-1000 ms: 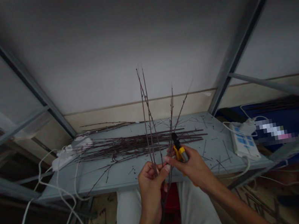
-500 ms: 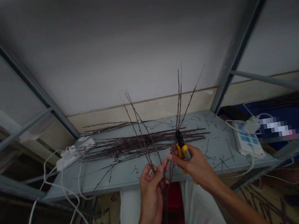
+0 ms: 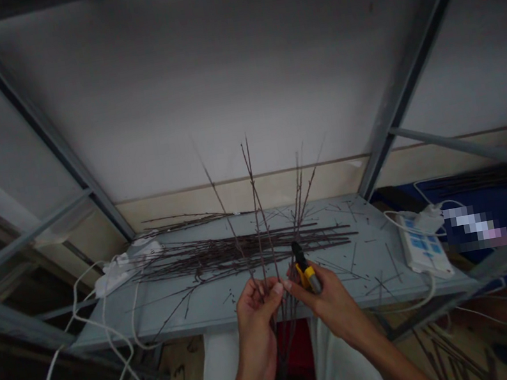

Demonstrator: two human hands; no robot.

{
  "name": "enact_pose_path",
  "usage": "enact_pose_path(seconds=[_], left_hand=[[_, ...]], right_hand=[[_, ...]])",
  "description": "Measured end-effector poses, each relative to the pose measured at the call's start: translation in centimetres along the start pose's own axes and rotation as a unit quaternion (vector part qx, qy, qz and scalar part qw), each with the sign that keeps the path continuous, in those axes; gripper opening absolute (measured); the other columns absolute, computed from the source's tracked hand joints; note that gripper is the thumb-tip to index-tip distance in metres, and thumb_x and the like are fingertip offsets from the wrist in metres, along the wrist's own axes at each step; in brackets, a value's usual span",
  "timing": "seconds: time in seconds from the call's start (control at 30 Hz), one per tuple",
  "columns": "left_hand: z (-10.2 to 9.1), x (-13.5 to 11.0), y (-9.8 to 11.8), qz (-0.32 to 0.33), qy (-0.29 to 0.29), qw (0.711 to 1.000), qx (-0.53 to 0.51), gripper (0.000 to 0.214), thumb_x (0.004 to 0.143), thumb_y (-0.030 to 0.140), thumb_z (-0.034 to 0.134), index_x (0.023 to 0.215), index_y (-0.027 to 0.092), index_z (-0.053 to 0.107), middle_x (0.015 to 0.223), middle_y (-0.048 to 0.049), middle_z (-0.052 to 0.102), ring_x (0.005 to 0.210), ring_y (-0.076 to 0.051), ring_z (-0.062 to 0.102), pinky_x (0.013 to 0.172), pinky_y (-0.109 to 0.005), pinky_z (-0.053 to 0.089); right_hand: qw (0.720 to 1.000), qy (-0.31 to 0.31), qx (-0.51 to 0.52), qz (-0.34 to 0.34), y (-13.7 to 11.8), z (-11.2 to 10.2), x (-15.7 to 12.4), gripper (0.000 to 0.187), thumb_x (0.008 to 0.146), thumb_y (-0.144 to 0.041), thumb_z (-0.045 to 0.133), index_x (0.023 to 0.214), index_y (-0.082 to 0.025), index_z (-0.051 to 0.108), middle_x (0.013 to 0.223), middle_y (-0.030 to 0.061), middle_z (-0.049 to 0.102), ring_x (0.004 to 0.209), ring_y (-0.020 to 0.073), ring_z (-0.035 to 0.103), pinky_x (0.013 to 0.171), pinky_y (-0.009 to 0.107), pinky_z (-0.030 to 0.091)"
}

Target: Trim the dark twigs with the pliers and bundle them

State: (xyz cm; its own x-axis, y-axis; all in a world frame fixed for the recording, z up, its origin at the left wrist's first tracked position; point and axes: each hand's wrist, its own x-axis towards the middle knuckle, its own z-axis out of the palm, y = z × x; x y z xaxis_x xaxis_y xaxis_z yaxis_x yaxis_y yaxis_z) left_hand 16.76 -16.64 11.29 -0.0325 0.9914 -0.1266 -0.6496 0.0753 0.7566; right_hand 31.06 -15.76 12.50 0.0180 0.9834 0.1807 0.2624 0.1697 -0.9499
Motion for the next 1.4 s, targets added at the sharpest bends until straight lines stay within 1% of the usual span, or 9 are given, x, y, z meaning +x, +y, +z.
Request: enact_pose_path(seconds=[0.2, 0.4, 0.5, 0.6, 0.77, 0.93, 1.03, 1.17, 1.4], left_hand=[[0.4, 0.4, -0.2, 0.014, -0.008, 1.000, -0.010, 0.034, 0.068, 0.018, 0.088, 0.067, 0.018, 0.054, 0.086, -0.0042, 0.072, 0.092, -0.018, 0.066, 0.089, -0.029, 0.050], [1.3, 1.7, 0.4, 0.027, -0.045, 0.999, -0.014, 0.036, 0.071, 0.017, 0.087, 0.072, 0.020, 0.051, 0.085, -0.0030, 0.070, 0.087, -0.018, 0.067, 0.085, -0.031, 0.050], [1.6, 2.6, 1.0, 0.034, -0.065, 0.997, -0.021, 0.042, 0.072, 0.018, 0.086, 0.069, 0.021, 0.044, 0.084, -0.0025, 0.069, 0.083, -0.017, 0.067, 0.082, -0.030, 0.051], [1.9, 3.2, 1.5, 0.038, -0.067, 0.997, 0.004, 0.037, 0.074, 0.021, 0.085, 0.071, 0.020, 0.048, 0.084, -0.0031, 0.071, 0.083, -0.017, 0.069, 0.081, -0.029, 0.051], [2.2, 3.7, 2.0, 0.029, -0.070, 0.996, 0.035, 0.033, 0.075, 0.025, 0.085, 0.074, 0.019, 0.053, 0.088, -0.0058, 0.074, 0.082, -0.017, 0.070, 0.076, -0.026, 0.052], [2.6, 3.7, 2.4, 0.014, -0.061, 0.997, 0.042, 0.034, 0.072, 0.026, 0.087, 0.074, 0.018, 0.053, 0.094, -0.0092, 0.076, 0.085, -0.019, 0.072, 0.069, -0.025, 0.053], [2.5, 3.7, 2.5, 0.003, -0.048, 0.998, 0.037, 0.034, 0.070, 0.024, 0.088, 0.078, 0.018, 0.056, 0.104, -0.0106, 0.076, 0.085, -0.020, 0.072, 0.066, -0.026, 0.055], [2.3, 3.8, 2.7, 0.018, -0.050, 0.998, 0.038, 0.031, 0.071, 0.022, 0.087, 0.081, 0.018, 0.058, 0.117, -0.0115, 0.073, 0.092, -0.022, 0.072, 0.067, -0.027, 0.057], [2.8, 4.4, 3.5, 0.024, -0.050, 0.998, 0.038, 0.036, 0.073, 0.026, 0.086, 0.073, 0.019, 0.051, 0.110, -0.0139, 0.075, 0.090, -0.023, 0.073, 0.069, -0.030, 0.057]], right_hand=[[1.000, -0.009, -0.012, 0.004, 0.3, -0.1, 0.0, 0.024, 0.087, -0.043, 0.066, 0.089, -0.020, 0.061, 0.081, 0.0005, 0.063, 0.076, 0.0199, 0.057, 0.072, 0.029, 0.044], [1.000, -0.021, 0.009, 0.011, -0.3, -0.1, -0.3, 0.029, 0.086, -0.042, 0.068, 0.103, -0.018, 0.064, 0.100, 0.0068, 0.071, 0.095, 0.0259, 0.064, 0.086, 0.032, 0.048], [1.000, -0.017, 0.001, 0.023, -0.3, 0.0, -0.4, 0.035, 0.084, -0.044, 0.069, 0.107, -0.017, 0.065, 0.100, 0.0076, 0.072, 0.093, 0.0267, 0.064, 0.086, 0.034, 0.048], [0.999, -0.017, -0.011, 0.028, -0.1, 0.1, -0.4, 0.037, 0.085, -0.046, 0.068, 0.106, -0.017, 0.065, 0.095, 0.0065, 0.072, 0.090, 0.0263, 0.064, 0.084, 0.035, 0.048], [0.999, -0.017, -0.004, 0.034, 0.3, 0.1, -0.4, 0.042, 0.086, -0.050, 0.066, 0.113, -0.017, 0.064, 0.103, 0.0079, 0.072, 0.096, 0.0272, 0.063, 0.089, 0.036, 0.047], [0.999, -0.011, -0.029, 0.036, 0.2, 0.0, -0.6, 0.038, 0.084, -0.051, 0.067, 0.103, -0.018, 0.068, 0.093, 0.0066, 0.072, 0.088, 0.0261, 0.064, 0.081, 0.034, 0.049], [0.999, 0.002, -0.024, 0.034, 0.3, -0.2, -0.6, 0.040, 0.081, -0.051, 0.069, 0.103, -0.017, 0.070, 0.093, 0.0067, 0.073, 0.087, 0.0264, 0.064, 0.080, 0.034, 0.050], [0.999, -0.007, -0.029, 0.033, 0.6, -0.4, -0.8, 0.040, 0.079, -0.052, 0.070, 0.100, -0.017, 0.071, 0.092, 0.0068, 0.073, 0.087, 0.0270, 0.064, 0.080, 0.035, 0.051], [0.997, -0.044, -0.036, 0.049, 0.7, -0.4, -0.8, 0.038, 0.082, -0.049, 0.067, 0.102, -0.017, 0.068, 0.097, 0.0081, 0.073, 0.094, 0.0286, 0.064, 0.088, 0.038, 0.048]])
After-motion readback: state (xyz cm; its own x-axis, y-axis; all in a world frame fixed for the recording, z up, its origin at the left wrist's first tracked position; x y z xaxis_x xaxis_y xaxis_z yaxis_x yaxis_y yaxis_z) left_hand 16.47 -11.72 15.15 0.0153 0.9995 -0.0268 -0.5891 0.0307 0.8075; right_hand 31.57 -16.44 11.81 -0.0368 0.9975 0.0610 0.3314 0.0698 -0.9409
